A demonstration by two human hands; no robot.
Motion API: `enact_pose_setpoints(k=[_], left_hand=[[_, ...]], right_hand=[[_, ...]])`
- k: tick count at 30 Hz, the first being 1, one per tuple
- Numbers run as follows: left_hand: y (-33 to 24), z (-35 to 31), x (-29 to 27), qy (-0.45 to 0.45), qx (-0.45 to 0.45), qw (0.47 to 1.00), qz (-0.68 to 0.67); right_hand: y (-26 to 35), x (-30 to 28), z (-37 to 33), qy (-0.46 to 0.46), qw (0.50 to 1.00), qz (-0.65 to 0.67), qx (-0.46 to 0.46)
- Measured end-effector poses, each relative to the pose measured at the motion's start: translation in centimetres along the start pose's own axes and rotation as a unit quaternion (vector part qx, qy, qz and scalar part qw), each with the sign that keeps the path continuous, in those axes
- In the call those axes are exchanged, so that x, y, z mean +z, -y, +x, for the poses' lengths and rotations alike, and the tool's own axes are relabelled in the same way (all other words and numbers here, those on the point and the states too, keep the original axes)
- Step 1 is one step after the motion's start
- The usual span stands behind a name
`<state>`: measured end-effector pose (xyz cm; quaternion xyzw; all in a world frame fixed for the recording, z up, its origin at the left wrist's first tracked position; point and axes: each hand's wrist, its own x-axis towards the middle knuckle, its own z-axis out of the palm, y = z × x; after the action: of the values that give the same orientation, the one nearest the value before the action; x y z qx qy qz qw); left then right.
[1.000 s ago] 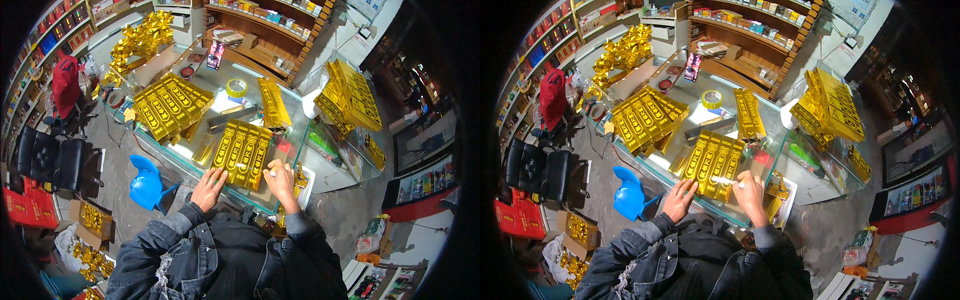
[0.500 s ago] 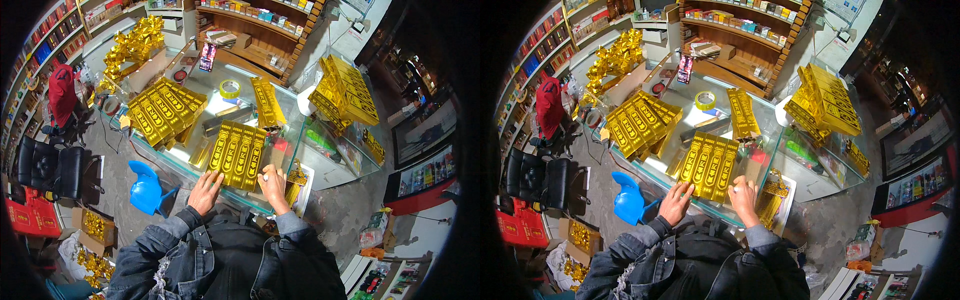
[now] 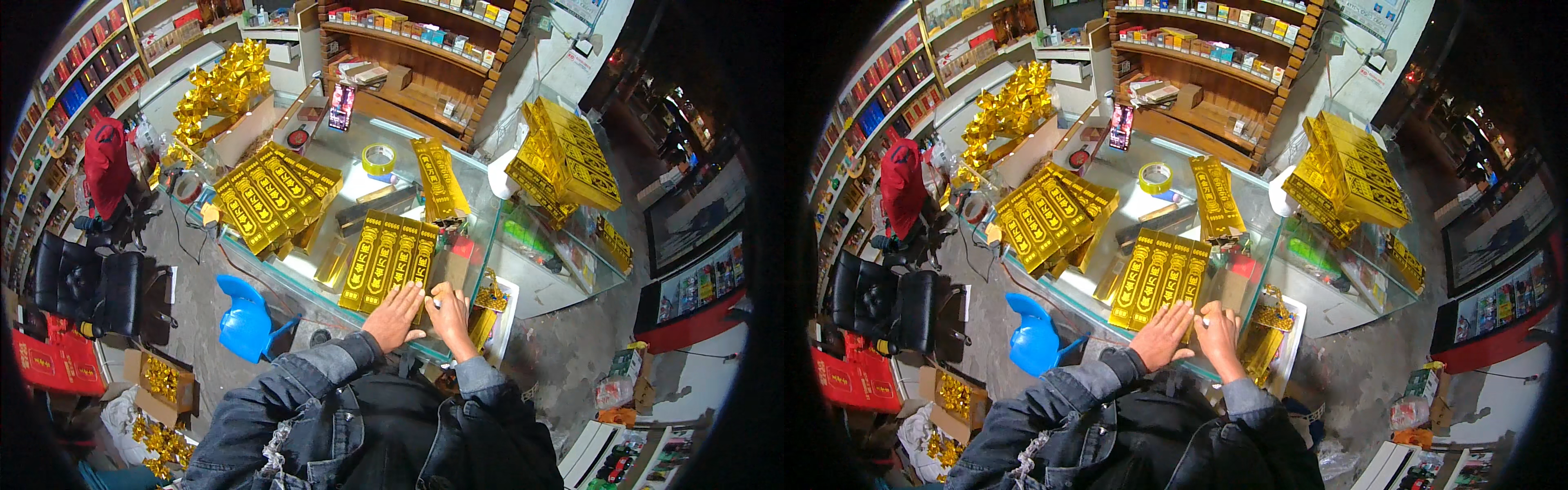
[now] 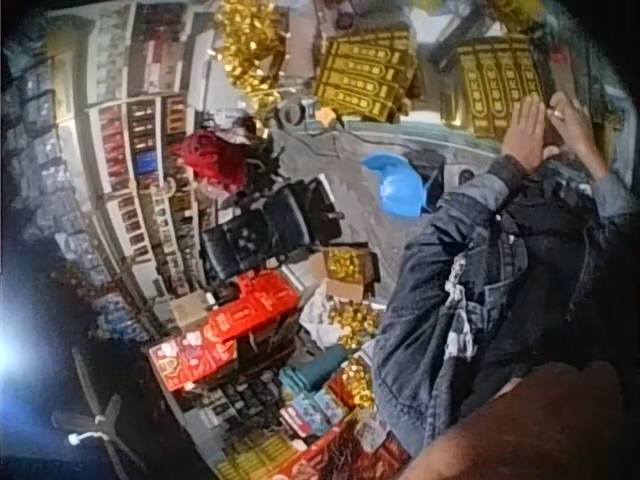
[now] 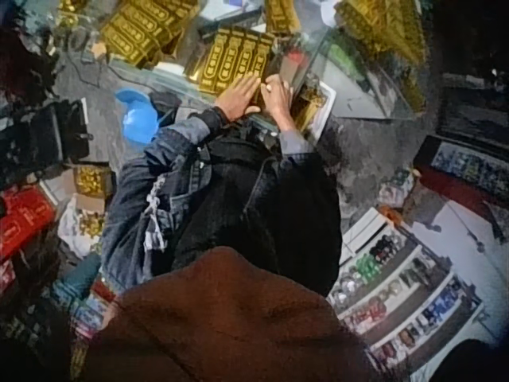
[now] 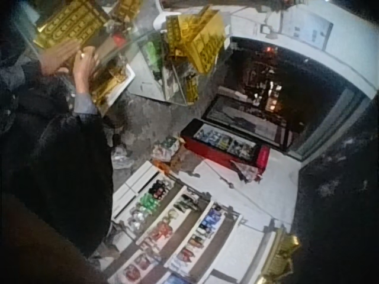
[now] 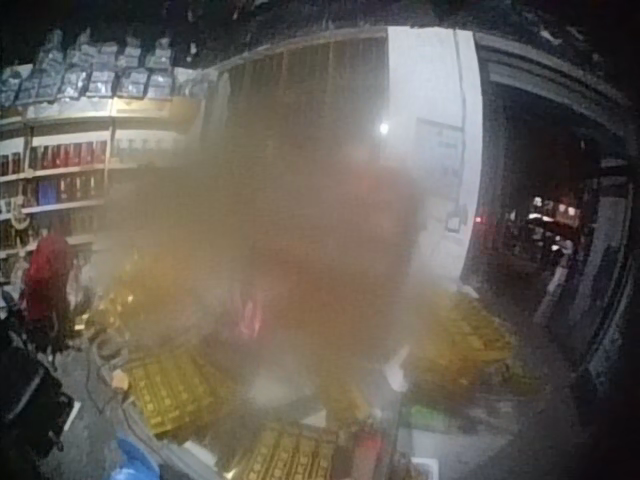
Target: The person assembles small gold-colored paper items into rectangular bundles on a glass counter. They fold the paper, align edges, and secure the bundles with adhesive tape, stacking completed units on the counter.
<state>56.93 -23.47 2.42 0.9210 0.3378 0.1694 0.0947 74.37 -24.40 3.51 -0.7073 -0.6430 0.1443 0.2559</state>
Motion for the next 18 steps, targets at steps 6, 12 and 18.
enact_pose_setpoints(k=[6,12,18], left_hand=[[2.9,-1.3,-2.4,-0.169,-0.126,0.962,-0.175],[5.4,-10.2,-3.2,-0.133,-0.317,0.529,-0.776],[1.0,-8.1,1.2,-0.132,-0.461,0.331,-0.813]], right_hand=[[-0.5,0.0,0.0,0.001,1.000,0.023,0.004],[-0.7,0.4,0.4,0.021,0.998,0.048,0.025],[-0.6,0.5,1.4,0.070,0.995,0.050,0.039]])
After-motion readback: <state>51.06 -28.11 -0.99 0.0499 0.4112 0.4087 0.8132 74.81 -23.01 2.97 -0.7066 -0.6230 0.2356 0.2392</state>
